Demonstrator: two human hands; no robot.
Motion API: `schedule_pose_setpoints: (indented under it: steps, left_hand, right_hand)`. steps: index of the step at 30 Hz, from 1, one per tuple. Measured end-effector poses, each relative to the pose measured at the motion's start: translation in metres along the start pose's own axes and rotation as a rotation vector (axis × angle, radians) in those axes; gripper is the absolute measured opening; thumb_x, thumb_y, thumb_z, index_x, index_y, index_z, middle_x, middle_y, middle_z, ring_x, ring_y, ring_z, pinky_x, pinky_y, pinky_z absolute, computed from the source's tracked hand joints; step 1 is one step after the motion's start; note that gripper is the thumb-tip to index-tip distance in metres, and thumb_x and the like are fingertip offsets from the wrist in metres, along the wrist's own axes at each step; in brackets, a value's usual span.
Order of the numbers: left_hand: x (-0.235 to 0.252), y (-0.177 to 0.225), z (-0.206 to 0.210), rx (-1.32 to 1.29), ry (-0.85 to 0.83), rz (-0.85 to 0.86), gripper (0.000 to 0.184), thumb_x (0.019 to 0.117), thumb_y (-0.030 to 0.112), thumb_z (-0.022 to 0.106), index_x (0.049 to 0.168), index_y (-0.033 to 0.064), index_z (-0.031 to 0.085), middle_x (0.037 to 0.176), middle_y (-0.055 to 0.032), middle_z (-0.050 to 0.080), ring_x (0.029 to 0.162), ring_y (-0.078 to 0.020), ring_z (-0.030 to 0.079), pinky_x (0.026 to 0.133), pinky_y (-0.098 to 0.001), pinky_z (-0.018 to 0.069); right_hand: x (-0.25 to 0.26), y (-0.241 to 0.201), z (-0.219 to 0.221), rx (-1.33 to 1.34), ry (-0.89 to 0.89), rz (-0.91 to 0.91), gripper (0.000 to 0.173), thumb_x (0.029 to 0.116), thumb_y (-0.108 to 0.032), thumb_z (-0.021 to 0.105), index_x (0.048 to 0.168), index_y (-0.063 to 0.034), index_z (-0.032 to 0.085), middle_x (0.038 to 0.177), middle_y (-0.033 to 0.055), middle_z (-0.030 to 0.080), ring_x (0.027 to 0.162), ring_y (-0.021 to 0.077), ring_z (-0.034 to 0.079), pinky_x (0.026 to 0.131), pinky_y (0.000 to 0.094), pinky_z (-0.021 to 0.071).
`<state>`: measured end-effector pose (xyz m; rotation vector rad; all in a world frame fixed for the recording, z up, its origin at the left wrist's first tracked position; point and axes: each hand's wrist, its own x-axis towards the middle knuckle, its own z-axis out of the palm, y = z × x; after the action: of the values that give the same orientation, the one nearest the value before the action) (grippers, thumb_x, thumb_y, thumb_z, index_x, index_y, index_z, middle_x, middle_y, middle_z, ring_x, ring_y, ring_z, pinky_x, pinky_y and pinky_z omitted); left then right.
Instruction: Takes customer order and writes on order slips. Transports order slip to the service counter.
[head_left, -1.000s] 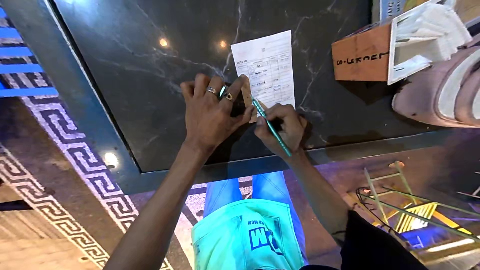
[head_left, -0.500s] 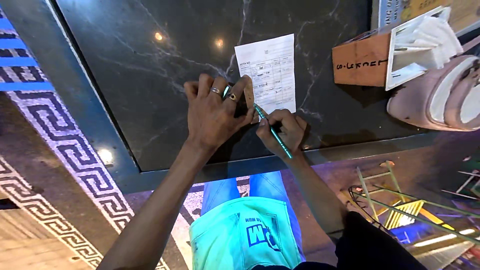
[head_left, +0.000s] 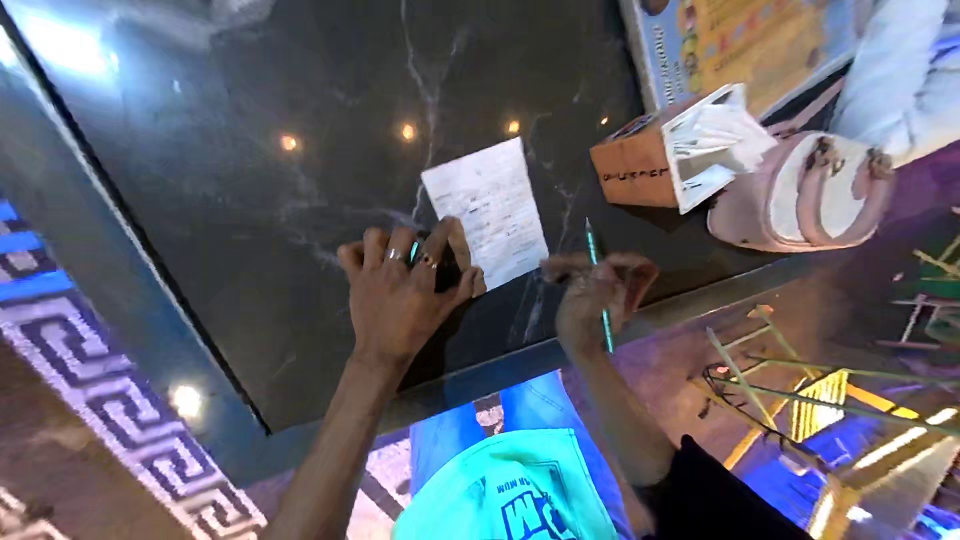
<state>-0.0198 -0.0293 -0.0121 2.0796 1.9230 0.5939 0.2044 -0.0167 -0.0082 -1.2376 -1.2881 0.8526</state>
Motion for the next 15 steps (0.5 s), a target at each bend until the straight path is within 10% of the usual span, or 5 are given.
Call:
schedule_pose_setpoints:
  steps: [3, 9, 15]
  left_hand:
    - [0.001, -0.001, 0.002, 0.006, 0.010, 0.026, 0.060, 0.0910, 0.057, 0.065, 0.133, 0.0143, 0.067, 0.095, -0.0162, 0.064, 0.093, -0.0392, 0.057, 0.084, -0.0569, 0.0389]
    - [-0.001, -0.003, 0.002, 0.004, 0.007, 0.030, 0.061, 0.0905, 0.057, 0.066, 0.133, 0.0134, 0.068, 0.096, -0.0149, 0.063, 0.093, -0.0368, 0.057, 0.084, -0.0537, 0.0398]
    - [-0.001, -0.004, 0.001, 0.020, -0.028, 0.026, 0.062, 0.0873, 0.058, 0.069, 0.133, 0.0153, 0.068, 0.097, -0.0162, 0.065, 0.094, -0.0389, 0.059, 0.083, -0.0568, 0.0416]
  right_hand:
    - [0.011, 0.003, -0.045, -0.286, -0.196, -0.164, 0.027, 0.1112, -0.033, 0.041, 0.117, -0.0153, 0.061, 0.083, -0.0015, 0.073, 0.071, 0.0098, 0.073, 0.063, 0.0291, 0.0642]
    - [0.041, 0.018, -0.036, -0.552, -0.583, -0.465, 0.024, 0.0950, -0.017, 0.071, 0.115, -0.0058, 0.065, 0.119, 0.0133, 0.071, 0.123, 0.0286, 0.061, 0.107, 0.0416, 0.0474]
    - [0.041, 0.017, -0.021, -0.733, -0.629, -0.440, 0.034, 0.0965, -0.025, 0.070, 0.126, -0.0099, 0.068, 0.132, 0.0076, 0.067, 0.121, 0.0299, 0.058, 0.103, 0.0458, 0.0437]
